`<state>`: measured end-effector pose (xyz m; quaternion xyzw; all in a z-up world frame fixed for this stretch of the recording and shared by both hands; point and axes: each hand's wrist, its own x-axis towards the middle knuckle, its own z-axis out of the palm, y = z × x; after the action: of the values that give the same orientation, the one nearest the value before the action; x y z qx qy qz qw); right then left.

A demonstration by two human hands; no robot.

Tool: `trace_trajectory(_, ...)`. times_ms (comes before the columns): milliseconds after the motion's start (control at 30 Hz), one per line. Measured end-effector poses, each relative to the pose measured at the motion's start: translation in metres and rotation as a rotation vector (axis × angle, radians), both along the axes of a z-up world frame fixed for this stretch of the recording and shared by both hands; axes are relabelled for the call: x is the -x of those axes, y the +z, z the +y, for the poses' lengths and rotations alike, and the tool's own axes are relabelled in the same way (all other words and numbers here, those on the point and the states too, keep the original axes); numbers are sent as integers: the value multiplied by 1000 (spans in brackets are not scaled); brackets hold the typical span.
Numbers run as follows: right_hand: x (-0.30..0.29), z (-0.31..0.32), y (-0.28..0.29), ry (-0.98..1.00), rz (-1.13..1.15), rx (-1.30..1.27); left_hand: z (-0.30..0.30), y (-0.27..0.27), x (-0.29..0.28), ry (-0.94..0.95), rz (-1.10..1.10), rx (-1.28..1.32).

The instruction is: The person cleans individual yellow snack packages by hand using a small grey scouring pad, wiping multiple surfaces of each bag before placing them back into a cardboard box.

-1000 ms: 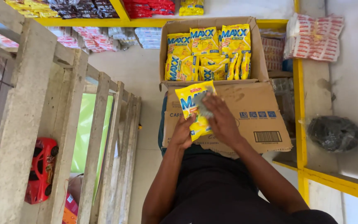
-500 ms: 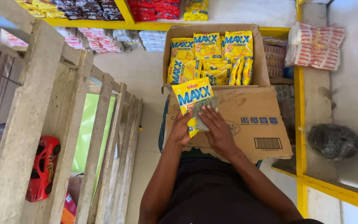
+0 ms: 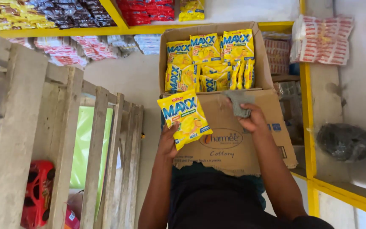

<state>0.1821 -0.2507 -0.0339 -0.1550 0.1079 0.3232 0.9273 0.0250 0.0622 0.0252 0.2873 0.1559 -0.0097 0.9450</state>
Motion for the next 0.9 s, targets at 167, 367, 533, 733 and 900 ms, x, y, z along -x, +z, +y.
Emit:
trace_trajectory(167,5,11,26,-35,-208,324,17,-11,-17,-41,-5,61)
trace_trajectory(367,-12,7,10,145,-141,167,17,-12,-65,-96,4,83)
trace_trajectory(533,-28,19,28,168,-218,240,39,-41,-168,-131,37,11)
trace_trajectory(733,-35,4,-44,93,-197,388,81,-53,-384,-189,-86,-213)
trace_trajectory(900,-9,-37,-169,210,93,616,83,-20,-532,-201,156,-515)
